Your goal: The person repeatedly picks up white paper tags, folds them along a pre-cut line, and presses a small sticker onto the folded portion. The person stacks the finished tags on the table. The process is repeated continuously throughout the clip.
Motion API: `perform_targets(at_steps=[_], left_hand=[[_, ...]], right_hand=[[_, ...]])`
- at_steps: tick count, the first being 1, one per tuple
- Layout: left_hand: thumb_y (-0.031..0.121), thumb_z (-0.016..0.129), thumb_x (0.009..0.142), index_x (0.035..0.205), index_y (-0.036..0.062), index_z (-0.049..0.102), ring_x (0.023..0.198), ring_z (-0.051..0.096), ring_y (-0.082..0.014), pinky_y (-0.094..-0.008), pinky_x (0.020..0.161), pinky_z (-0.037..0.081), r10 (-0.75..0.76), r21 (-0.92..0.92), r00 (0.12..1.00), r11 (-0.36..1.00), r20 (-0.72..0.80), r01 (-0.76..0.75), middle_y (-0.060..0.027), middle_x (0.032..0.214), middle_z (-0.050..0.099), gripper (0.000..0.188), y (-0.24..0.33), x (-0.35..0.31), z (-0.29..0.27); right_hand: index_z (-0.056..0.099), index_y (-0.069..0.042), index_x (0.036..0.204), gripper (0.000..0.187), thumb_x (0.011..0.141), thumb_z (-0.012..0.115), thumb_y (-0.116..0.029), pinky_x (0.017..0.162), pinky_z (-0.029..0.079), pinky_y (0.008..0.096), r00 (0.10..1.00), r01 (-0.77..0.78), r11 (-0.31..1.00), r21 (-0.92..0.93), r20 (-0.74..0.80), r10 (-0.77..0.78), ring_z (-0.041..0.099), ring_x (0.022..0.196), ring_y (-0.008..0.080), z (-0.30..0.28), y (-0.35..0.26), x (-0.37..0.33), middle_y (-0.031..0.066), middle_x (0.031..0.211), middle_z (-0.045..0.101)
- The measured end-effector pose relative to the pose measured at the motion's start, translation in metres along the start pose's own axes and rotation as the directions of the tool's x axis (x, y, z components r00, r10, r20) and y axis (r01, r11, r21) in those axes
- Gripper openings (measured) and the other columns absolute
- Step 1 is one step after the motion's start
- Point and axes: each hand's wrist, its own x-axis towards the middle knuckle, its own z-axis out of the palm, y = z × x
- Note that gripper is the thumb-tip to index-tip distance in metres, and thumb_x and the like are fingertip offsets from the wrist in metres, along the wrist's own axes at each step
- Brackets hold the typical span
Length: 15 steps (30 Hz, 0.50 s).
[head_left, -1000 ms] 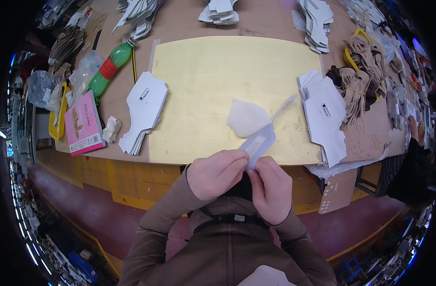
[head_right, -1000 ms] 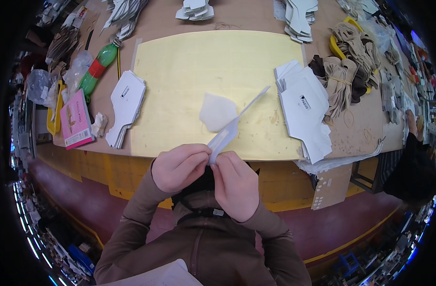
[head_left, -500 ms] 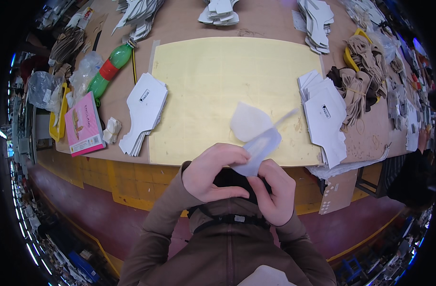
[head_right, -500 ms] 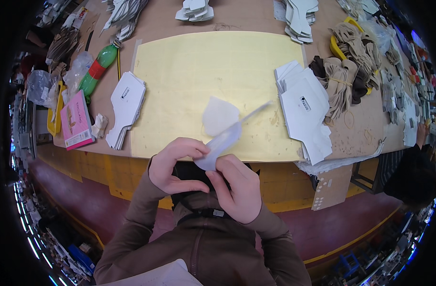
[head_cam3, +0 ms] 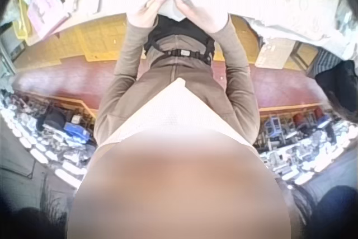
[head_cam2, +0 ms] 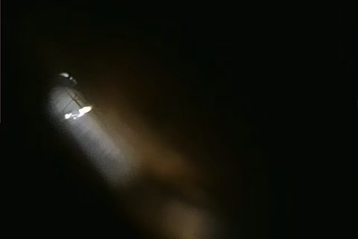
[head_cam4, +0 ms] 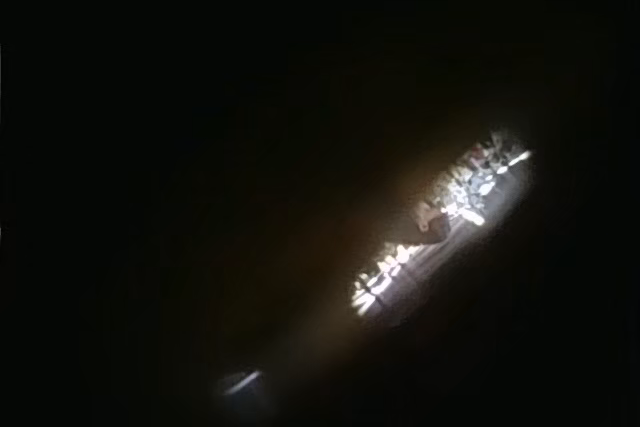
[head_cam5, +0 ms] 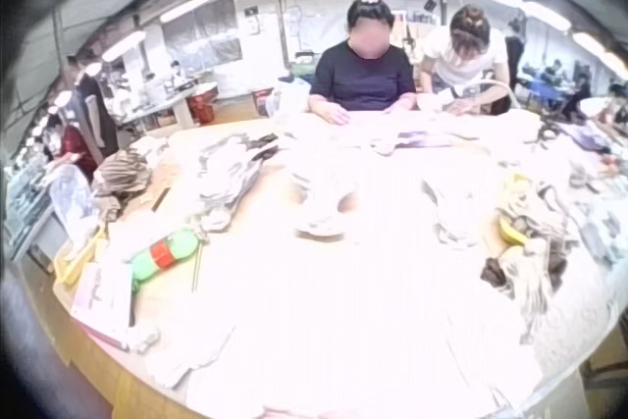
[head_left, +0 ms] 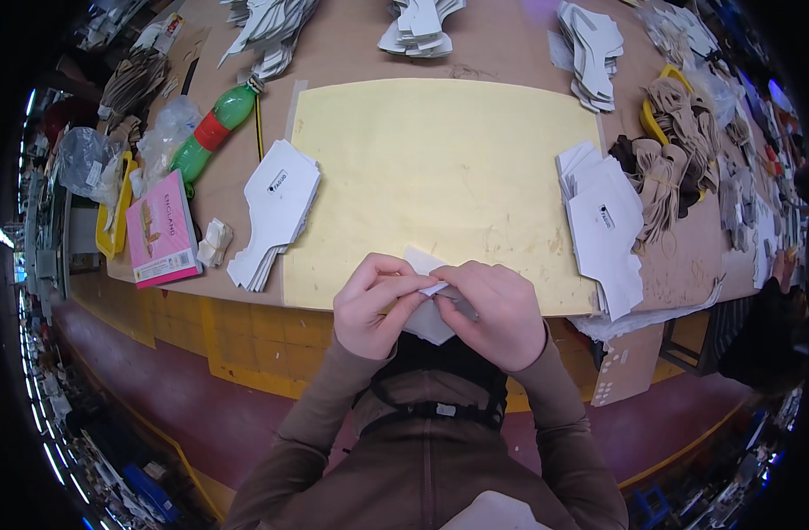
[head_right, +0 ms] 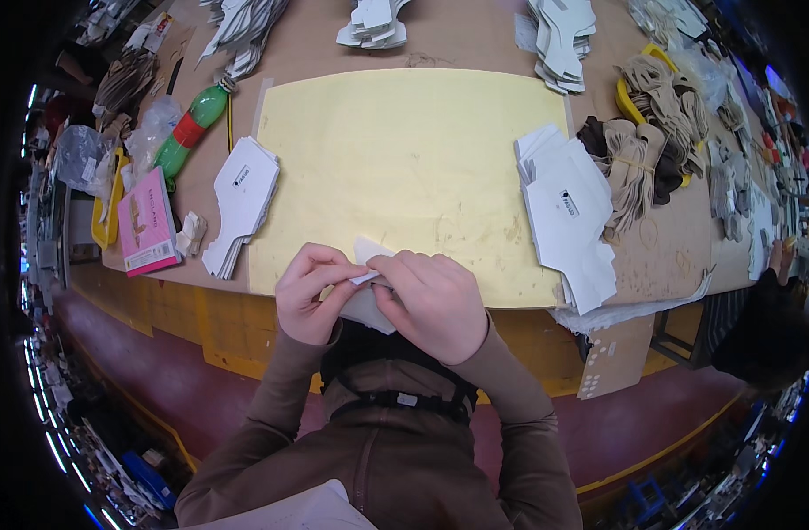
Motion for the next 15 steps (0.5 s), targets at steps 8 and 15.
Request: perform_targets(at_steps=[8,15], left_hand=[[0.0,0.077,0.087,0.096,-0.0039,0.068,0.078,0.067,-0.0187,-0.0291,0.072,0.056,-0.402,-0.405,0.91,0.852,-0.101,0.331,-0.0117,0.096,0.063,0.013,-0.035,-0.012,0.028],[0.0,0.078,0.085,0.095,-0.0032,0.068,0.07,0.063,-0.0192,-0.03,0.065,0.053,-0.178,-0.101,0.964,0.982,-0.2,0.16,-0.0102,0.081,0.06,0.014,-0.047,-0.016,0.032]], right_hand=[[0.066,-0.004,0.098,0.018,0.082,0.074,-0.007,0.064,0.053,0.0396,0.99,-0.077,0.995,0.057,-0.112,0.083,0.065,0.073,0.0289,0.027,0.02,-0.003,0.0103,0.084,0.065],[0.065,-0.001,0.099,0.019,0.083,0.074,-0.007,0.064,0.053,0.0403,0.978,-0.146,0.987,0.061,-0.142,0.154,0.065,0.074,0.0317,0.045,0.027,-0.006,0.0129,0.084,0.063]])
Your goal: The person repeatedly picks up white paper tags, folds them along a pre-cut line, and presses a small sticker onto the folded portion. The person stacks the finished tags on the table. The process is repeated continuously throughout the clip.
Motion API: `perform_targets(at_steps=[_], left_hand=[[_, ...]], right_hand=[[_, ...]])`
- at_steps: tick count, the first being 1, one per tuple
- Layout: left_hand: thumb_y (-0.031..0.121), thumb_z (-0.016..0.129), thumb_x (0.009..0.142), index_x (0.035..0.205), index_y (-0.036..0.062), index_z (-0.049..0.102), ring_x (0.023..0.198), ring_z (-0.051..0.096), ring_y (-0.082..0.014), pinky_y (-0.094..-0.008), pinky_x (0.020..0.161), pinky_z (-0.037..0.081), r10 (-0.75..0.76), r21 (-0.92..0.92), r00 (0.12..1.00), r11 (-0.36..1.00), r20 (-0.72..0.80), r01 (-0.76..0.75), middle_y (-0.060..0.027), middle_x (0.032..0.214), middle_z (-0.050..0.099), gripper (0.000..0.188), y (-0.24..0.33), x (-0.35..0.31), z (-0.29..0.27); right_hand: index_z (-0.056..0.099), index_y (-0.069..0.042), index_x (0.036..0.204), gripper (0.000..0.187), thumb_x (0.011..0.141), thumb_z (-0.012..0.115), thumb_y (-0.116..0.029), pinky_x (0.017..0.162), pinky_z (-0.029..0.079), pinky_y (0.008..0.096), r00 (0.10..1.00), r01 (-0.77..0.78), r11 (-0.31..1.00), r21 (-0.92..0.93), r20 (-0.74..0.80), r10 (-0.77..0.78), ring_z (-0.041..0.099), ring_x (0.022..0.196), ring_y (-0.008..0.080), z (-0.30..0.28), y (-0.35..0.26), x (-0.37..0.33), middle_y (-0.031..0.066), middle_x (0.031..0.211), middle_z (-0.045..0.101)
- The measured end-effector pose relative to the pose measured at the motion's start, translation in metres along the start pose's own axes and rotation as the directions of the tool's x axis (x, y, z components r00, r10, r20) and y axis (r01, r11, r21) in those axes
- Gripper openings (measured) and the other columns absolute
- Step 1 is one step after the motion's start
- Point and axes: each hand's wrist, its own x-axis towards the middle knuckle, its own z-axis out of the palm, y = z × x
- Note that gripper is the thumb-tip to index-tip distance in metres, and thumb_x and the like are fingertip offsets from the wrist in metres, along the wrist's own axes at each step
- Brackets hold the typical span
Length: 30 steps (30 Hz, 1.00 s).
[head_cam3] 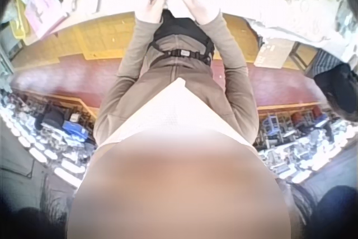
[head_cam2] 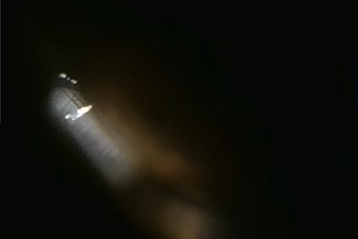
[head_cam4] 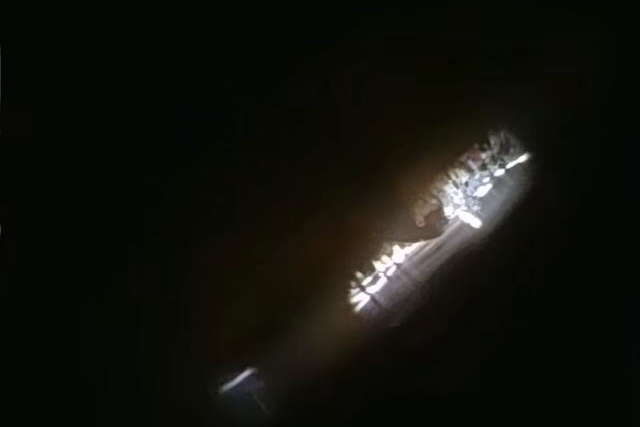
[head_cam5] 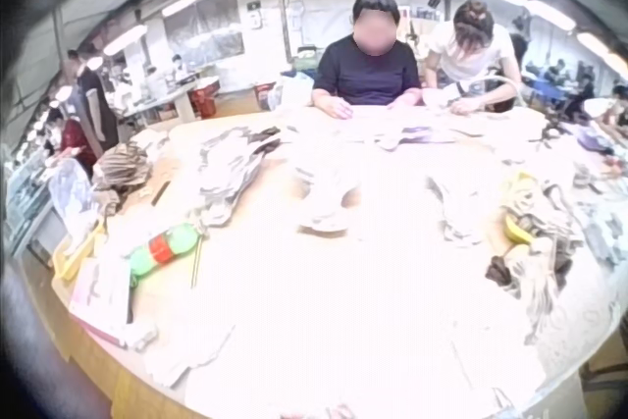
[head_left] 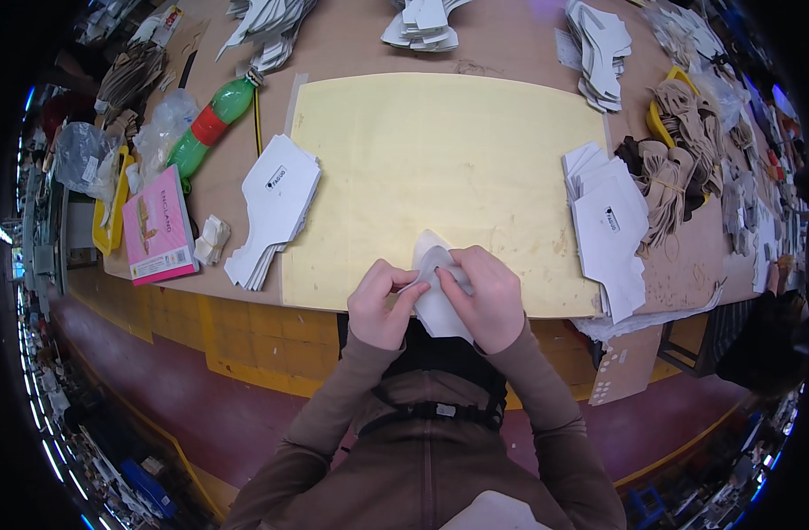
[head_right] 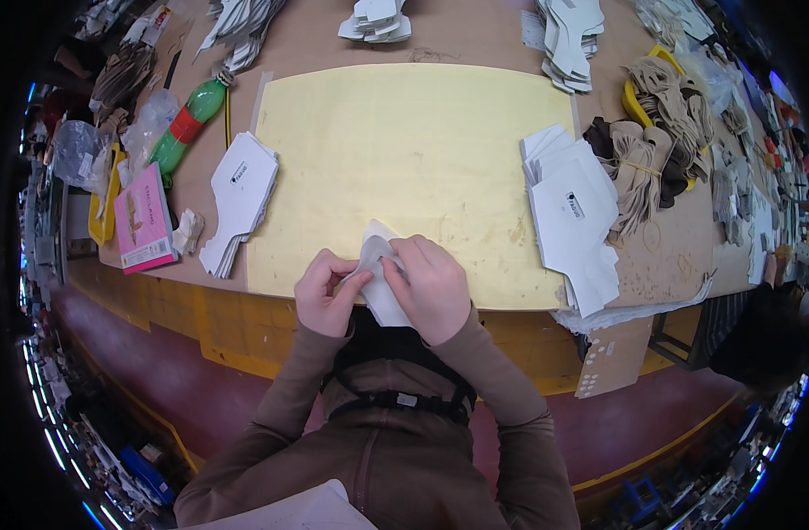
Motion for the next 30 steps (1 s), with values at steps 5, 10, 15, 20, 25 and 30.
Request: perform_targets(at_steps=[5,10,15,20,25,30], left_hand=[[-0.005,0.075,0.084,0.093,-0.0014,0.07,0.068,0.057,-0.0187,-0.0306,0.062,0.048,0.127,0.116,0.99,0.984,0.068,-0.135,-0.0081,0.079,0.054,0.011,0.006,-0.003,-0.002],[-0.006,0.074,0.084,0.094,0.0009,0.072,0.069,0.056,-0.0211,-0.0303,0.062,0.049,0.289,0.156,0.946,0.938,0.15,-0.311,-0.008,0.079,0.052,0.012,0.0,-0.001,-0.004],[-0.004,0.072,0.087,0.093,-0.001,0.073,0.072,0.058,-0.0167,-0.0299,0.073,0.055,0.271,0.115,0.926,0.944,0.262,-0.308,-0.0092,0.089,0.06,0.007,0.007,0.004,-0.01],[0.002,0.071,0.091,0.102,-0.0021,0.075,0.083,0.067,-0.0203,-0.0303,0.074,0.056,0.106,0.009,0.95,0.994,0.293,-0.113,-0.0147,0.112,0.069,0.013,0.022,0.012,-0.026],[0.004,0.071,0.091,0.104,-0.0018,0.076,0.091,0.072,-0.0238,-0.0314,0.079,0.057,0.138,0.033,0.945,0.988,0.296,-0.154,-0.0145,0.114,0.073,0.015,0.028,0.014,-0.025],[0.004,0.072,0.09,0.106,-0.0012,0.075,0.093,0.073,-0.0248,-0.0328,0.08,0.058,0.143,0.069,0.943,0.983,0.301,-0.171,-0.0115,0.109,0.074,0.016,0.035,0.013,-0.027]], right_hand=[[0.065,-0.002,0.099,0.019,0.083,0.074,-0.005,0.065,0.052,0.0406,0.999,-0.022,1.0,-0.015,-0.029,0.022,0.065,0.075,0.0323,0.006,0.0,-0.002,0.013,0.085,0.063],[0.066,-0.001,0.098,0.018,0.082,0.074,0.0,0.068,0.053,0.0389,0.998,-0.042,0.999,0.007,-0.053,0.042,0.067,0.078,0.0314,0.009,0.001,-0.003,0.0126,0.088,0.066],[0.066,-0.003,0.101,0.02,0.082,0.073,-0.001,0.069,0.053,0.0399,0.998,0.012,0.999,0.044,-0.057,-0.01,0.066,0.079,0.0318,0.01,0.006,-0.004,0.013,0.09,0.067],[0.067,-0.003,0.104,0.027,0.08,0.076,0.0,0.072,0.054,0.0391,0.993,0.081,0.995,0.055,-0.096,-0.075,0.066,0.083,0.0318,0.008,0.008,-0.004,0.014,0.094,0.068],[0.066,-0.002,0.103,0.025,0.081,0.078,-0.002,0.07,0.053,0.0343,0.953,0.056,0.998,-0.019,-0.296,-0.059,0.065,0.083,0.0272,0.01,-0.004,-0.005,0.0123,0.093,0.067],[0.061,0.002,0.089,0.013,0.088,0.074,-0.002,0.072,0.05,0.028,0.952,-0.262,0.923,0.281,-0.079,0.294,0.063,0.077,0.0181,-0.004,-0.027,-0.029,0.0094,0.081,0.063]])
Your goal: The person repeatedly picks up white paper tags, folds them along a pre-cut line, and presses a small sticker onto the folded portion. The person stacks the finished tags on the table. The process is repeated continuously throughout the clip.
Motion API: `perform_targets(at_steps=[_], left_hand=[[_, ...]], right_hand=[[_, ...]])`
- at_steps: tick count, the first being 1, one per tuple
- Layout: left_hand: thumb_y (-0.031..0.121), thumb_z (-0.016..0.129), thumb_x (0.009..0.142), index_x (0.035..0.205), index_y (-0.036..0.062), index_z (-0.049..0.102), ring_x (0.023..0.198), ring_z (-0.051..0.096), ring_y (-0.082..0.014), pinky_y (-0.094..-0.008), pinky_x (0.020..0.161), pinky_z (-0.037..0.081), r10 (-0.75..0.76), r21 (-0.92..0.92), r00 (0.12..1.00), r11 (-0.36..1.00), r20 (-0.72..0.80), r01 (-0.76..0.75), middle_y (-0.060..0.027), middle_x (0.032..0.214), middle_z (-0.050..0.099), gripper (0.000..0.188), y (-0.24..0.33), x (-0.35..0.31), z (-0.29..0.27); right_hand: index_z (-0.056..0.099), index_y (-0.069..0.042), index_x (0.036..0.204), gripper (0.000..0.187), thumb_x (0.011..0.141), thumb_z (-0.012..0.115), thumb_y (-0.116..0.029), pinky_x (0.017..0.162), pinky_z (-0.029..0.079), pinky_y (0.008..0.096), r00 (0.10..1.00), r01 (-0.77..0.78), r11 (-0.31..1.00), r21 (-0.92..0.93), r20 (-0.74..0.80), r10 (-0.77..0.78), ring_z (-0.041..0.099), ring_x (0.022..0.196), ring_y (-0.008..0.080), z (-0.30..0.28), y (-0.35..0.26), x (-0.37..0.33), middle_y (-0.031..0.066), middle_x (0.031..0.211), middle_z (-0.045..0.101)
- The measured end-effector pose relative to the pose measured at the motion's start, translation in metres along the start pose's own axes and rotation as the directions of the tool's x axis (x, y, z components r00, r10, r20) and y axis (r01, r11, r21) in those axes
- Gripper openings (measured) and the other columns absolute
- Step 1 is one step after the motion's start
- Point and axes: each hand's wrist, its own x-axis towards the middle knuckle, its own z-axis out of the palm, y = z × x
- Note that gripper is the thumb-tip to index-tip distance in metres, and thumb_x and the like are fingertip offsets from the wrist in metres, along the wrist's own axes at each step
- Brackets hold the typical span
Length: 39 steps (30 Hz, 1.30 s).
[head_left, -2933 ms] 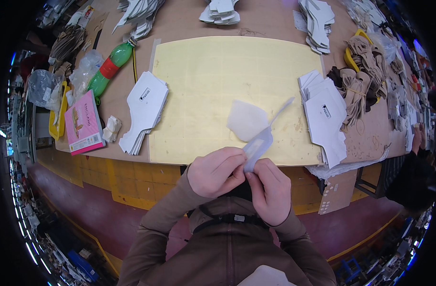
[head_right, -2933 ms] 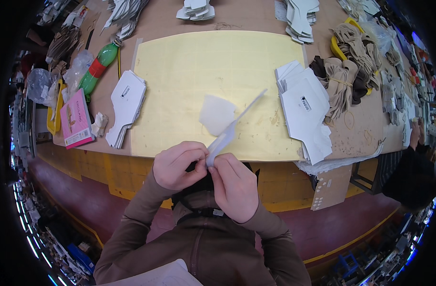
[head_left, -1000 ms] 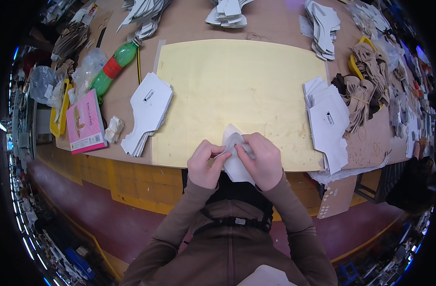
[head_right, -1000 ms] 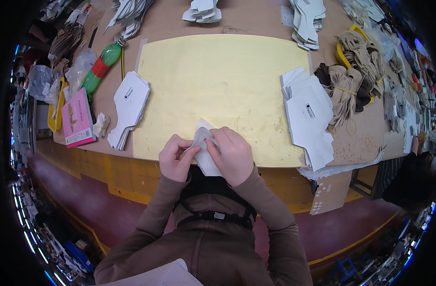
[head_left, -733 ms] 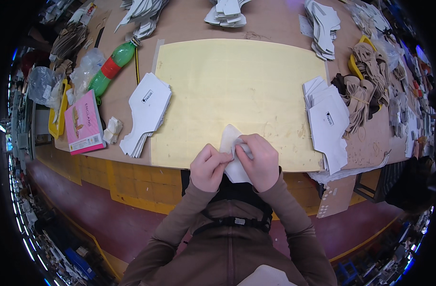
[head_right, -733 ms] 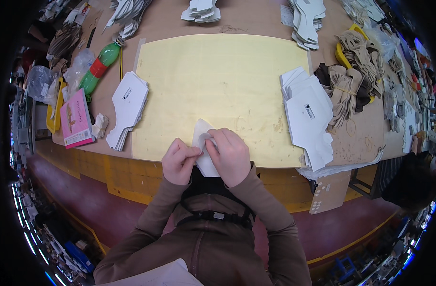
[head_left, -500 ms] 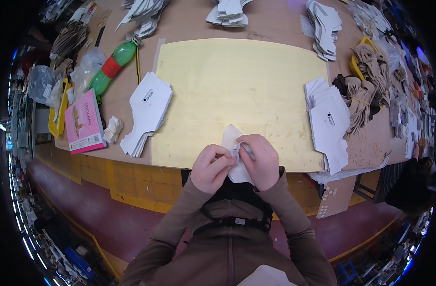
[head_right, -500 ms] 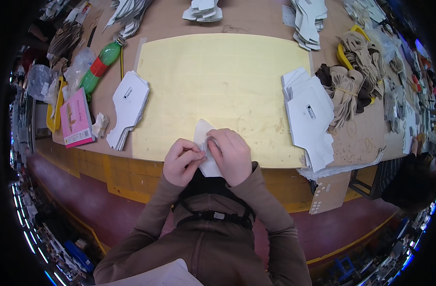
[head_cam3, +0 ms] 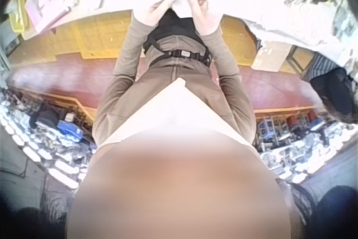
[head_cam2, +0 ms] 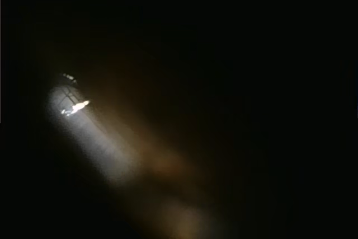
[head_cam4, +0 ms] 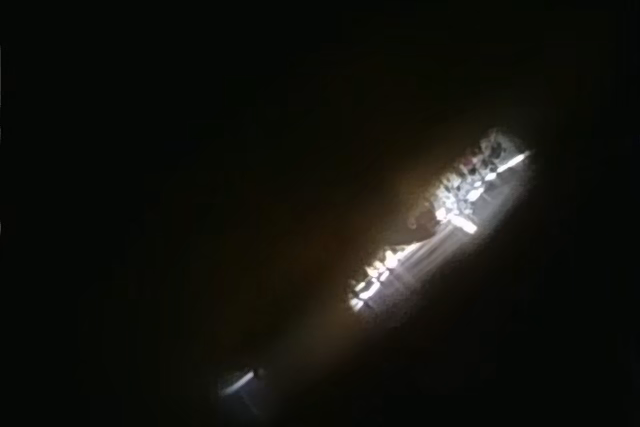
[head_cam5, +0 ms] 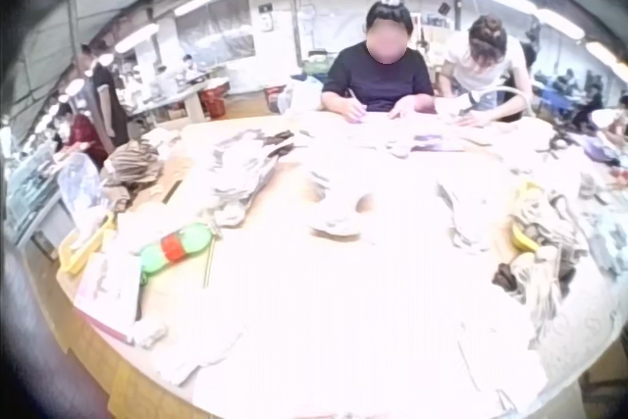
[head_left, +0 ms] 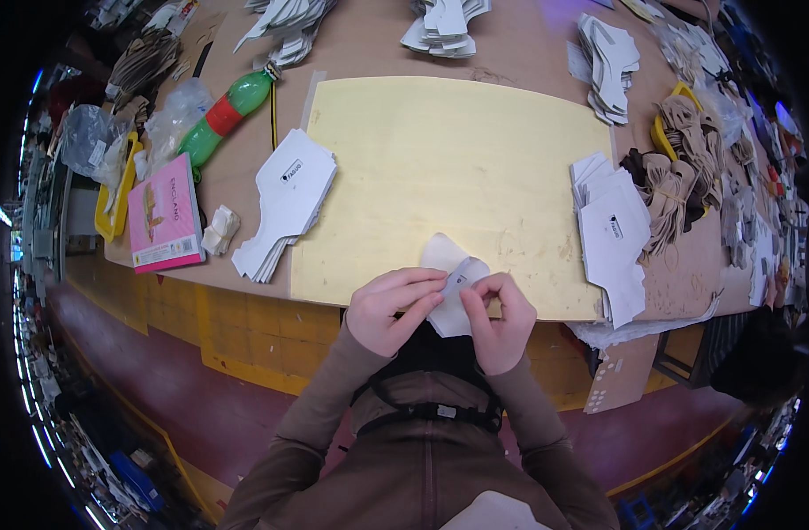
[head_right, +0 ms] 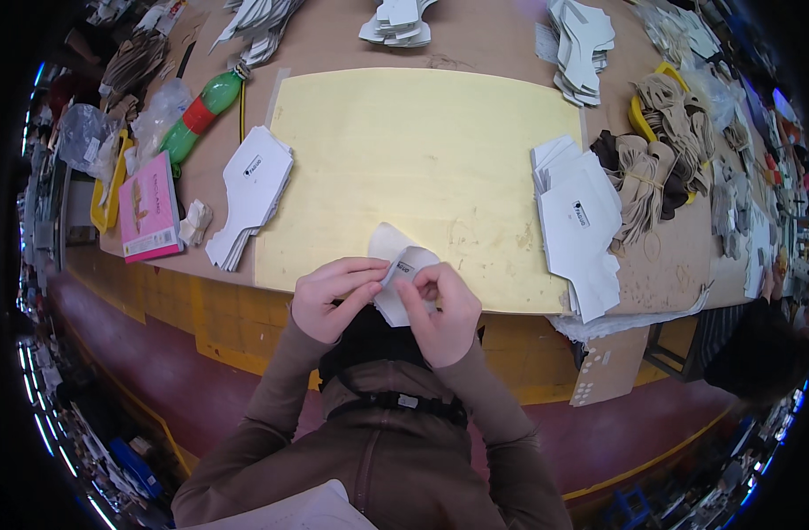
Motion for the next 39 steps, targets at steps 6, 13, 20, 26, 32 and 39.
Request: perform_targets(at_steps=[6,13,20,26,32,39], left_hand=[[0.001,0.072,0.09,0.107,-0.0038,0.074,0.093,0.073,-0.0199,-0.029,0.081,0.058,0.005,-0.009,0.998,1.0,0.058,-0.005,-0.0138,0.107,0.074,0.018,0.012,-0.002,-0.001],[0.0,0.074,0.089,0.104,-0.0042,0.073,0.085,0.072,-0.0144,-0.027,0.078,0.06,-0.189,-0.153,0.979,0.968,0.071,0.198,-0.0112,0.101,0.075,0.015,0.008,0.006,-0.002],[-0.002,0.073,0.087,0.094,-0.0046,0.069,0.084,0.073,-0.0151,-0.0279,0.077,0.061,-0.118,-0.088,0.986,0.988,0.121,0.129,-0.0104,0.096,0.073,0.009,0.008,0.006,-0.006],[-0.005,0.071,0.083,0.088,-0.0027,0.062,0.08,0.072,-0.0126,-0.0269,0.071,0.061,-0.113,-0.048,0.992,0.992,0.057,0.115,-0.0102,0.092,0.072,0.011,0.007,-0.001,0.003],[-0.006,0.072,0.082,0.091,-0.0019,0.064,0.074,0.072,-0.0114,-0.026,0.069,0.061,-0.156,-0.106,0.988,0.982,0.003,0.156,-0.0078,0.093,0.072,0.013,0.014,-0.007,0.014],[-0.001,0.076,0.087,0.106,-0.0035,0.069,0.09,0.072,-0.0126,-0.0261,0.081,0.06,-0.117,-0.323,0.978,0.931,0.174,0.169,-0.0107,0.105,0.072,0.02,0.021,0.005,0.001]], right_hand=[[0.055,0.002,0.082,0.019,0.093,0.069,-0.004,0.061,0.046,0.0323,0.994,-0.001,0.995,0.096,0.107,-0.009,0.054,0.062,0.0238,0.0,-0.003,-0.004,0.011,0.073,0.052],[0.053,0.003,0.084,0.017,0.098,0.061,-0.003,0.058,0.039,0.0342,0.98,0.053,0.991,0.123,0.182,-0.075,0.049,0.062,0.0253,-0.006,-0.003,-0.002,0.013,0.074,0.048],[0.054,0.003,0.086,0.014,0.097,0.061,-0.003,0.058,0.04,0.0354,0.967,0.067,0.989,0.133,0.234,-0.097,0.049,0.063,0.0291,-0.005,-0.004,-0.005,0.0142,0.076,0.048],[0.055,0.003,0.083,0.012,0.093,0.062,0.0,0.055,0.039,0.0357,0.963,0.111,0.99,0.09,0.237,-0.13,0.049,0.06,0.0292,-0.005,-0.006,-0.006,0.0139,0.073,0.048],[0.055,0.002,0.077,0.015,0.09,0.063,0.002,0.053,0.037,0.0334,0.985,0.068,0.992,0.106,0.152,-0.083,0.048,0.056,0.0244,-0.021,-0.008,-0.019,0.0121,0.068,0.049],[0.059,0.003,0.08,0.014,0.094,0.061,-0.001,0.058,0.041,0.0276,0.988,-0.1,0.956,0.276,0.138,0.064,0.052,0.062,0.0133,-0.034,-0.008,-0.016,0.0071,0.072,0.058]])
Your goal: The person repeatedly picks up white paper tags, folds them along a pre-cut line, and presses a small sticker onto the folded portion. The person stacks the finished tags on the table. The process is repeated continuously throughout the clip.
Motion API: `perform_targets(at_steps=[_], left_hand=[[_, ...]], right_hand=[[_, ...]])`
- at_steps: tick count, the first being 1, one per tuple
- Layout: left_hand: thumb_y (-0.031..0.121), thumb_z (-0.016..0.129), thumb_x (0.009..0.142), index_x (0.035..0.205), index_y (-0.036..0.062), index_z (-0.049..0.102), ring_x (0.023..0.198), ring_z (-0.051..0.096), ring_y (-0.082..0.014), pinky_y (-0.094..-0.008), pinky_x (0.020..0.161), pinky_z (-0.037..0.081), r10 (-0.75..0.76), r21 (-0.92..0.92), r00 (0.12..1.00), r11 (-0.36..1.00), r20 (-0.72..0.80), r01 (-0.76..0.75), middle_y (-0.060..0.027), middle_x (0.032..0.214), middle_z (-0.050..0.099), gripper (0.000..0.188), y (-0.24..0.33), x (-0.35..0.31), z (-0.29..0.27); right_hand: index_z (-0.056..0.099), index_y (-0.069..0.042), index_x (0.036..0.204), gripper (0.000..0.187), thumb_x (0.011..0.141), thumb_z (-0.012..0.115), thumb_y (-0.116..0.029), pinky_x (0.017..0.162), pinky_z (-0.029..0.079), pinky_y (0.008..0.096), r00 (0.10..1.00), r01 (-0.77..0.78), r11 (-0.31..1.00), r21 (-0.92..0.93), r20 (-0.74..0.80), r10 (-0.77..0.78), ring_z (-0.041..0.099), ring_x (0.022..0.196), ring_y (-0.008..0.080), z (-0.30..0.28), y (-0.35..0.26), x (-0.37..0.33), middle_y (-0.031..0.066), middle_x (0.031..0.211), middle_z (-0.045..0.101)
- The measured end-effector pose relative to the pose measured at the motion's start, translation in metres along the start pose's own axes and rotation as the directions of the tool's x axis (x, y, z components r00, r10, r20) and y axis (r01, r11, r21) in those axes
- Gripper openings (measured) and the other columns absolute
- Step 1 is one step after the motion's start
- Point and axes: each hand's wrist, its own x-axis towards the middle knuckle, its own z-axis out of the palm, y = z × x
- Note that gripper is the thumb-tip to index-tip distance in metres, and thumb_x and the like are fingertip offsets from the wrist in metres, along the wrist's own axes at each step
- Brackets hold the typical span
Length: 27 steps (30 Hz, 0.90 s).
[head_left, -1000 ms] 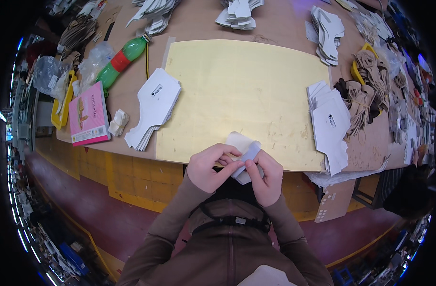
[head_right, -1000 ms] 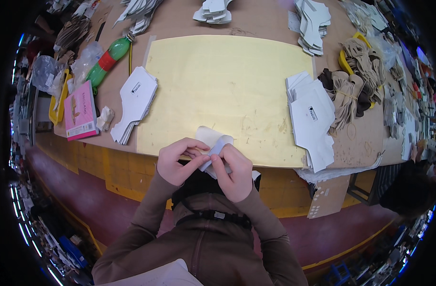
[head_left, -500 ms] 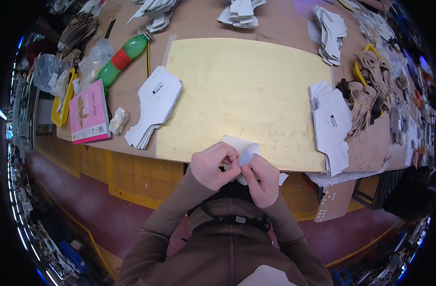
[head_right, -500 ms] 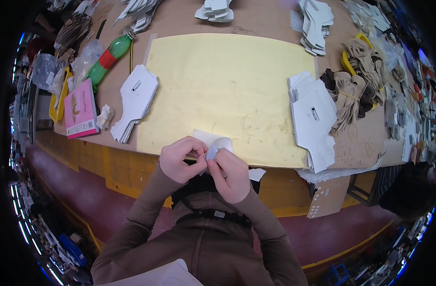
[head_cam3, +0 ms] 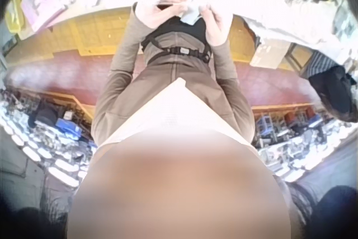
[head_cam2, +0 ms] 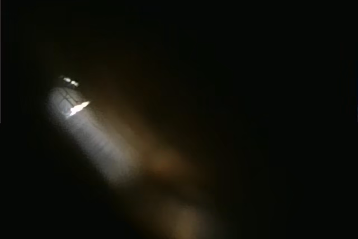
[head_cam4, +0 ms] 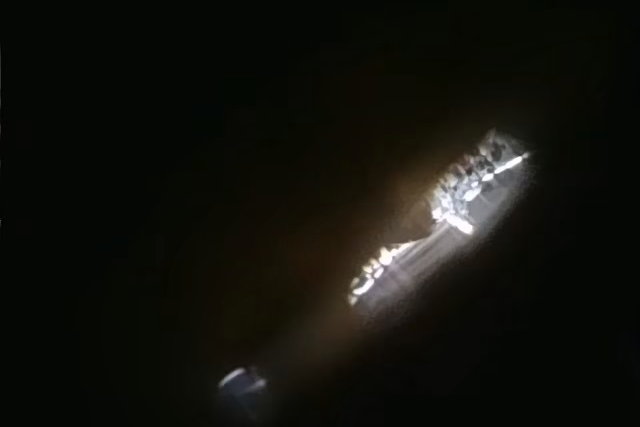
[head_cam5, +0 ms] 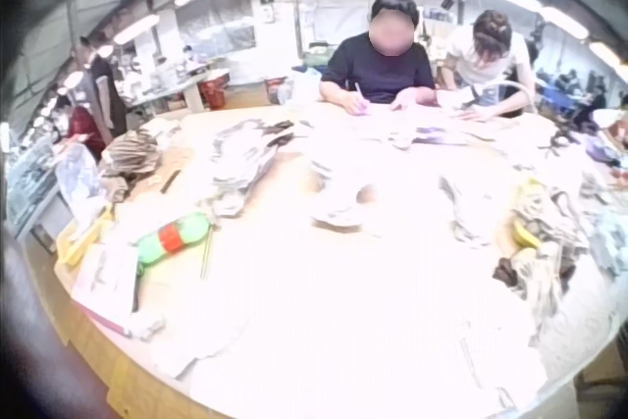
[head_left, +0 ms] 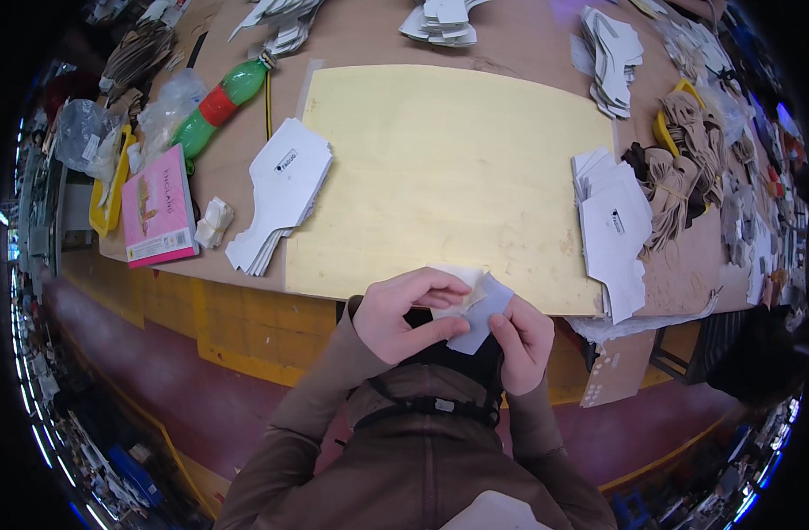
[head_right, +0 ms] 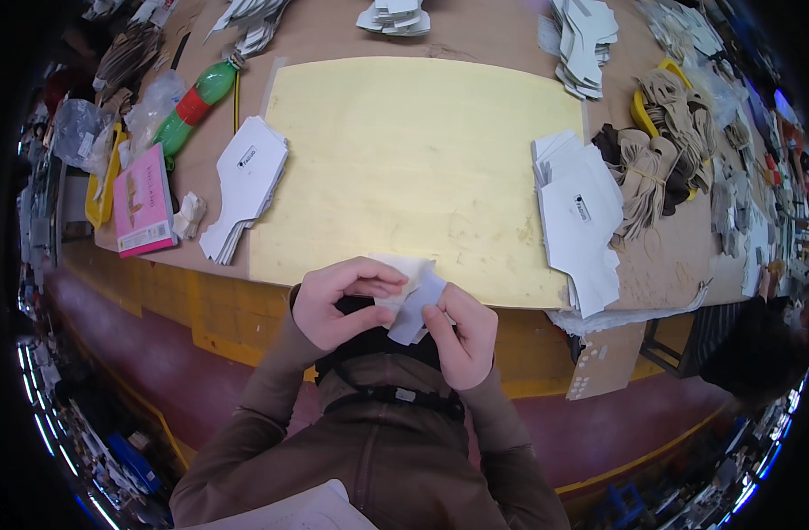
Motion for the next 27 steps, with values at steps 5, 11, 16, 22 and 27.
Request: perform_targets(at_steps=[5,11,16,22,27], left_hand=[[0.003,0.077,0.089,0.107,-0.0042,0.07,0.096,0.071,-0.0129,-0.0262,0.086,0.059,-0.057,-0.056,0.997,0.997,0.059,0.06,-0.0125,0.109,0.073,0.02,-0.004,0.005,0.003],[0.002,0.074,0.091,0.103,-0.0046,0.07,0.08,0.071,-0.0105,-0.025,0.075,0.06,-0.093,-0.008,0.993,0.996,-0.07,0.093,-0.0088,0.092,0.075,0.014,-0.004,-0.003,0.016],[0.002,0.066,0.096,0.102,-0.0042,0.064,0.074,0.071,-0.0127,-0.0256,0.068,0.061,0.031,0.159,0.9,0.986,-0.435,0.043,-0.0118,0.09,0.074,0.009,-0.003,-0.007,0.01],[0.003,0.061,0.1,0.108,-0.0035,0.057,0.075,0.074,-0.0187,-0.027,0.069,0.062,-0.148,-0.462,0.878,0.882,-0.456,-0.091,-0.0159,0.092,0.073,0.011,-0.014,0.002,-0.019],[0.005,0.062,0.1,0.107,-0.0035,0.058,0.082,0.074,-0.0172,-0.0259,0.074,0.061,-0.214,-0.523,0.949,0.85,-0.231,0.064,-0.0158,0.099,0.072,0.011,-0.025,0.007,0.005]], right_hand=[[0.061,0.003,0.083,0.013,0.095,0.061,-0.002,0.061,0.042,0.0263,0.995,0.037,0.999,0.017,0.09,-0.038,0.054,0.065,0.0134,0.001,-0.007,0.004,0.008,0.074,0.059],[0.061,0.004,0.083,0.009,0.091,0.061,0.001,0.059,0.041,0.0273,0.998,0.062,0.998,-0.019,0.02,-0.062,0.052,0.064,0.0137,-0.001,0.002,-0.002,0.0088,0.073,0.058],[0.063,0.006,0.085,0.016,0.089,0.057,-0.008,0.065,0.044,0.0287,0.896,0.123,0.97,0.21,-0.443,-0.018,0.056,0.07,0.0146,-0.022,0.017,-0.014,0.0076,0.081,0.064],[0.057,0.01,0.128,0.046,0.097,0.049,-0.024,0.103,0.043,0.0391,0.848,0.378,0.859,0.345,-0.502,-0.171,0.059,0.116,0.0244,-0.071,0.013,-0.014,0.0149,0.125,0.064],[0.061,0.011,0.113,0.04,0.096,0.048,-0.023,0.093,0.048,0.0358,0.696,0.381,0.913,0.143,-0.695,-0.182,0.063,0.104,0.0239,-0.081,0.001,-0.016,0.0183,0.11,0.067]])
